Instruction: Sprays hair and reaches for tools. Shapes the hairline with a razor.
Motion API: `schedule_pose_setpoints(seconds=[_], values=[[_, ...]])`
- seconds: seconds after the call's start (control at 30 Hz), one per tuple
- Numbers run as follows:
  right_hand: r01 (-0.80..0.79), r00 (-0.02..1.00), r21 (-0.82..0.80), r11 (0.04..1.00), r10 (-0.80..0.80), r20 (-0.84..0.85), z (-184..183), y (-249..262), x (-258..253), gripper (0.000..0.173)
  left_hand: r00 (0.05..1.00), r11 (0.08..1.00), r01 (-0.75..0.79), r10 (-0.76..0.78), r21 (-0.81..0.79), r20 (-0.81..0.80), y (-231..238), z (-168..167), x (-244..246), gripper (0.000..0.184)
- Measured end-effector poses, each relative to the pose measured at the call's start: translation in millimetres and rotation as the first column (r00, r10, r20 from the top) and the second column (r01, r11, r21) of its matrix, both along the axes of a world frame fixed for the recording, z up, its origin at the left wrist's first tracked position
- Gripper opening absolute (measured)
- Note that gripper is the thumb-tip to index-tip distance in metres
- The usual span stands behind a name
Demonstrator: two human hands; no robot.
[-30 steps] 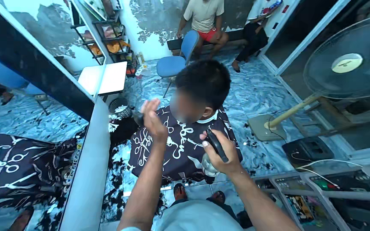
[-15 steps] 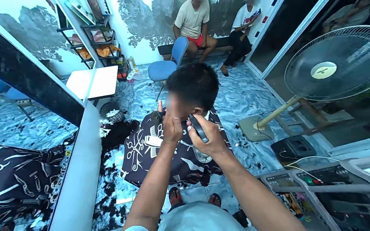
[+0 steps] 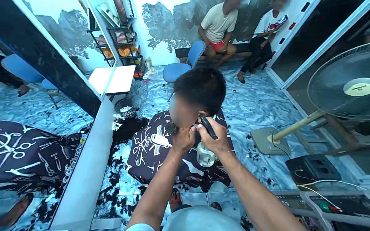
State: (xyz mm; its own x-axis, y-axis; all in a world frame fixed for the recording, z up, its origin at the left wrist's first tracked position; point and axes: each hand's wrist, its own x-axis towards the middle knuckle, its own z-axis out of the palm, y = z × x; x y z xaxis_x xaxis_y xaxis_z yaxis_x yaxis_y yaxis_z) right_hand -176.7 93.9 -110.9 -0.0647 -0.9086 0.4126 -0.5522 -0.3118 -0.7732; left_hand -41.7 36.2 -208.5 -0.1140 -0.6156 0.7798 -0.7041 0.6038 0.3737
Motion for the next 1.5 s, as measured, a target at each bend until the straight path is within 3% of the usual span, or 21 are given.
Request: schedule_pose_setpoints(seconds=[0.1,0.2,0.27,0.33,0.4,0.47,0.53,0.6,0.67,0.77,0.83,0.93,1.03,1.23,1.33,1.4,1.5], values=[[-0.073,0.996,0.047,0.996,0.07,0.056,-3.5,10.4,-21.6,0.031,0.998,0.998,-0.052,0.051,-0.022,-0.028,3.6,9.8,-10.9,0.063],[-0.142,0.946,0.113,0.983,0.101,0.307,-4.3,50.0,-53.8,0.038,0.995,0.994,-0.096,0.095,-0.06,-0.015,-5.4,26.6,-22.2,0.063],[-0.119,0.844,0.164,0.979,0.013,0.536,-19.4,89.6,-78.6,0.04,0.987,0.99,-0.139,0.141,-0.025,0.081,0.8,15.3,-22.6,0.063],[-0.015,0.733,0.304,0.953,-0.196,0.651,-39.7,129.0,-104.3,0.04,0.977,0.987,-0.156,0.149,0.031,0.155,16.8,-3.8,-21.0,0.061],[0.092,0.626,0.497,0.863,-0.438,0.645,-66.3,168.2,-128.5,0.038,0.981,0.987,-0.127,0.11,0.096,0.161,32.1,-9.0,-23.2,0.06],[0.153,0.565,0.633,0.759,-0.592,0.574,-91.4,205.7,-150.1,0.033,0.99,0.991,-0.113,0.106,0.075,0.091,34.2,11.2,-29.3,0.062],[0.179,0.539,0.692,0.699,-0.658,0.526,-111.1,235.2,-169.9,0.033,0.99,0.99,-0.14,0.14,0.005,0.027,19.5,41.3,-34.9,0.064],[0.208,0.516,0.708,0.675,-0.691,0.506,-124.3,255.5,-183.0,0.033,0.99,0.99,-0.138,0.139,-0.03,0.008,2.8,49.8,-36.5,0.065],[0.247,0.54,0.708,0.661,-0.701,0.466,-133.1,265.5,-191.4,0.038,0.987,0.987,-0.157,0.156,0.024,0.051,5.6,30.5,-34.8,0.064],[0.295,0.752,0.686,0.665,-0.605,0.263,-140.2,268.5,-189.9,0.044,0.99,0.978,-0.114,0.096,0.175,0.104,39.4,-5.8,-30.9,0.062],[0.281,0.914,0.647,0.709,-0.404,0.046,-142.0,266.0,-183.5,0.045,0.997,0.981,-0.016,0.0,0.195,0.082,59.1,-0.4,-40.5,0.066],[0.14,0.99,0.568,0.811,-0.114,-0.08,-140.5,244.7,-163.1,0.042,0.993,0.994,-0.019,0.006,0.106,0.119,62.0,34.5,-66.9,0.067],[0.038,0.999,0.426,0.904,-0.024,-0.038,-124.4,196.0,-128.0,0.044,0.953,0.984,-0.176,0.167,0.013,0.252,37.5,54.2,-68.4,0.071],[-0.202,0.966,0.063,0.977,0.188,0.177,-15.0,71.1,-58.2,0.036,0.908,0.97,-0.242,0.231,-0.012,0.348,18.9,40.3,-23.2,0.065],[-0.172,0.971,0.011,0.985,0.168,0.168,14.2,28.9,-38.8,0.03,0.878,0.969,-0.245,0.229,-0.018,0.42,18.2,41.7,-16.6,0.062],[-0.084,0.973,0.138,0.987,0.051,0.225,13.5,4.2,-37.8,0.025,0.867,0.965,-0.251,0.256,-0.07,0.427,15.3,40.8,-17.0,0.062],[-0.136,0.909,0.266,0.954,0.014,0.416,-8.5,-2.5,-50.2,0.025,0.852,0.96,-0.251,0.28,-0.123,0.443,13.3,44.4,-21.5,0.065]])
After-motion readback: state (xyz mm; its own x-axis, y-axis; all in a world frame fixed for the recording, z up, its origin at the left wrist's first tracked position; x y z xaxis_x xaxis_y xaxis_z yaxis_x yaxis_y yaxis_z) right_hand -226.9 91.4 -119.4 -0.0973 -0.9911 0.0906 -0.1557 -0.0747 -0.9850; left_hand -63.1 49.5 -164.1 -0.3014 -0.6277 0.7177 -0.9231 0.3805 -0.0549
